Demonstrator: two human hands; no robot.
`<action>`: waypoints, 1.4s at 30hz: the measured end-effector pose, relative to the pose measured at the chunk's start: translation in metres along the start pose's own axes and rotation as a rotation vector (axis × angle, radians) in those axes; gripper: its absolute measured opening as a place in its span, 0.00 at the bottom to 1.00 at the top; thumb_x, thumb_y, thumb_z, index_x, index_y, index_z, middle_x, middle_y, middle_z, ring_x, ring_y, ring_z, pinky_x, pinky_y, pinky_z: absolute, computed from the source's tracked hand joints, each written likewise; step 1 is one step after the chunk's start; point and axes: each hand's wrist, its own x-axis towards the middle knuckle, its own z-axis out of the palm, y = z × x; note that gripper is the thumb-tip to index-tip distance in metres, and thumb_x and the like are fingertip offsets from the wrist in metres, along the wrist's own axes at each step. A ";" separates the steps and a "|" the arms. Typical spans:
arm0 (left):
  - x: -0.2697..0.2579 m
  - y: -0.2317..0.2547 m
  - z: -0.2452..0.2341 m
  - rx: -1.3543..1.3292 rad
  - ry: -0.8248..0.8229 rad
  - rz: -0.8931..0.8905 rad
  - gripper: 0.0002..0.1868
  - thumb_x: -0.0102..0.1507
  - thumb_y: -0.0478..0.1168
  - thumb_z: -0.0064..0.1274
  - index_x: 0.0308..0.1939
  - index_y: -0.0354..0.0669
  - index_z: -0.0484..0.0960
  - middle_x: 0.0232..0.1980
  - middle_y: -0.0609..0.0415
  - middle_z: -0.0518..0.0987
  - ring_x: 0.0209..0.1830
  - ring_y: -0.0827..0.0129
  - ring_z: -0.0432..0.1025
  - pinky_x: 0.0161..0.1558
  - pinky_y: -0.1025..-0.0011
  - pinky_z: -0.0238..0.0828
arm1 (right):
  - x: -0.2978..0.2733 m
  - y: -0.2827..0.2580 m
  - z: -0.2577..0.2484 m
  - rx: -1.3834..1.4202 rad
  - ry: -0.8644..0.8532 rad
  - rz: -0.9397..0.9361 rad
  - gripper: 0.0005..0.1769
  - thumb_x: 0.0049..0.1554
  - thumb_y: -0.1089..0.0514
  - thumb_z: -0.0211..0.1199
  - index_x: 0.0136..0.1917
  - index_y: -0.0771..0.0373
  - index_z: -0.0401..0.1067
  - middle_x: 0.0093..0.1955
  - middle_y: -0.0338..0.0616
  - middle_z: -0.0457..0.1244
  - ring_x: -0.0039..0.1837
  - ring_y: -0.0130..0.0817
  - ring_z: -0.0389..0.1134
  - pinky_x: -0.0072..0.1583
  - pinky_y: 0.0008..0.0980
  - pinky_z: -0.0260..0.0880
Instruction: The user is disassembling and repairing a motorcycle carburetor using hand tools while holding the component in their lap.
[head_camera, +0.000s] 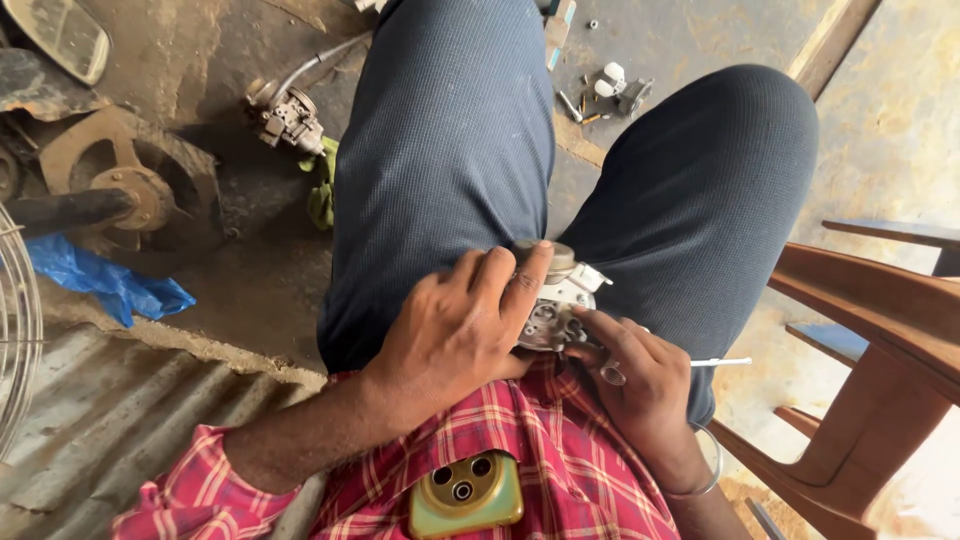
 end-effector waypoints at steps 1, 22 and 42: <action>0.000 0.001 0.001 -0.004 -0.004 -0.003 0.59 0.46 0.56 0.75 0.72 0.31 0.63 0.46 0.48 0.69 0.45 0.59 0.74 0.35 0.66 0.78 | 0.001 0.000 -0.003 0.001 -0.004 0.004 0.25 0.50 0.62 0.76 0.61 0.60 0.75 0.40 0.43 0.68 0.37 0.35 0.70 0.40 0.35 0.68; 0.015 -0.023 0.023 -0.634 0.073 -0.105 0.20 0.66 0.31 0.52 0.62 0.40 0.68 0.57 0.43 0.72 0.54 0.50 0.77 0.53 0.58 0.78 | 0.017 -0.012 0.001 -0.111 0.014 0.027 0.25 0.53 0.62 0.73 0.64 0.62 0.74 0.36 0.43 0.65 0.32 0.32 0.65 0.37 0.34 0.65; 0.015 -0.030 -0.024 -0.516 0.029 -0.140 0.09 0.59 0.27 0.55 0.41 0.39 0.73 0.38 0.49 0.74 0.32 0.61 0.74 0.33 0.63 0.70 | 0.008 -0.008 -0.010 -0.076 -0.252 -0.386 0.25 0.54 0.55 0.68 0.63 0.63 0.74 0.42 0.40 0.67 0.38 0.33 0.69 0.39 0.34 0.69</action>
